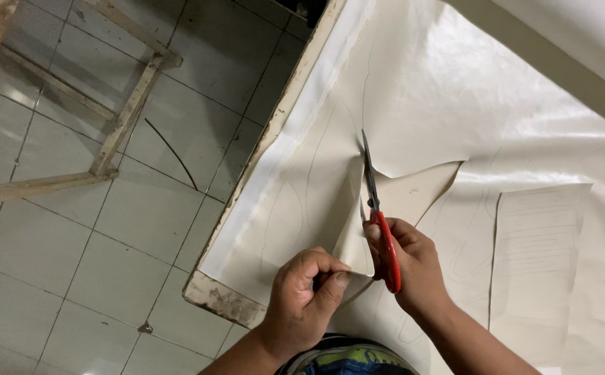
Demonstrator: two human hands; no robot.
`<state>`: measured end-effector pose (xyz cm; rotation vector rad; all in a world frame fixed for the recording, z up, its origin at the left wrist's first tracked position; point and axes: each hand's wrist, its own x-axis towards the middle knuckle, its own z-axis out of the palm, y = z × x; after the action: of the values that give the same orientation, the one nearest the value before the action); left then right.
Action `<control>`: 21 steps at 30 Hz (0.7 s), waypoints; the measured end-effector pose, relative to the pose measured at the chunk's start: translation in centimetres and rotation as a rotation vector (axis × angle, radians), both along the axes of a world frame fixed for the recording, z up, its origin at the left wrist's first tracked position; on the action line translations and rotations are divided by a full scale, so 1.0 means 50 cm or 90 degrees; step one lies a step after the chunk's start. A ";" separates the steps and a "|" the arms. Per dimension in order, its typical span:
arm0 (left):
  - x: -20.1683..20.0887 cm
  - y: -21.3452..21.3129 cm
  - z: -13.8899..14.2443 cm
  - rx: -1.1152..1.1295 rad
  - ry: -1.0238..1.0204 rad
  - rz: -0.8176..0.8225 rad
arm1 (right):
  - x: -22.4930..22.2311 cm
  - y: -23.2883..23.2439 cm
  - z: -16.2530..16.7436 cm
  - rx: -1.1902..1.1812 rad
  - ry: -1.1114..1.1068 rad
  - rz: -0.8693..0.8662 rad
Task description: The person arranges small pink pattern pieces on a white paper sheet and applies glue from a small bottle to attach them. They then use red-handled scissors to cut pieces out of a white sheet of material, trimming along drawn outlines and lifting the cut pieces away.
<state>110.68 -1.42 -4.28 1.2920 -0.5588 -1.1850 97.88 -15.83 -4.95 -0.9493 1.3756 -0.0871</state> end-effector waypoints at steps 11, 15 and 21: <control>-0.004 0.009 -0.001 -0.001 -0.009 -0.002 | 0.006 0.004 0.007 -0.002 0.001 0.000; -0.001 0.019 0.006 -0.026 0.024 -0.002 | 0.027 -0.020 0.009 0.018 -0.008 -0.023; -0.001 0.021 0.007 0.000 0.015 0.002 | 0.037 -0.040 0.014 0.005 -0.002 0.002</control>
<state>110.63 -0.36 -3.91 1.2779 -0.5399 -1.1964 99.71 -17.83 -4.24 -0.9442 1.3701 -0.0808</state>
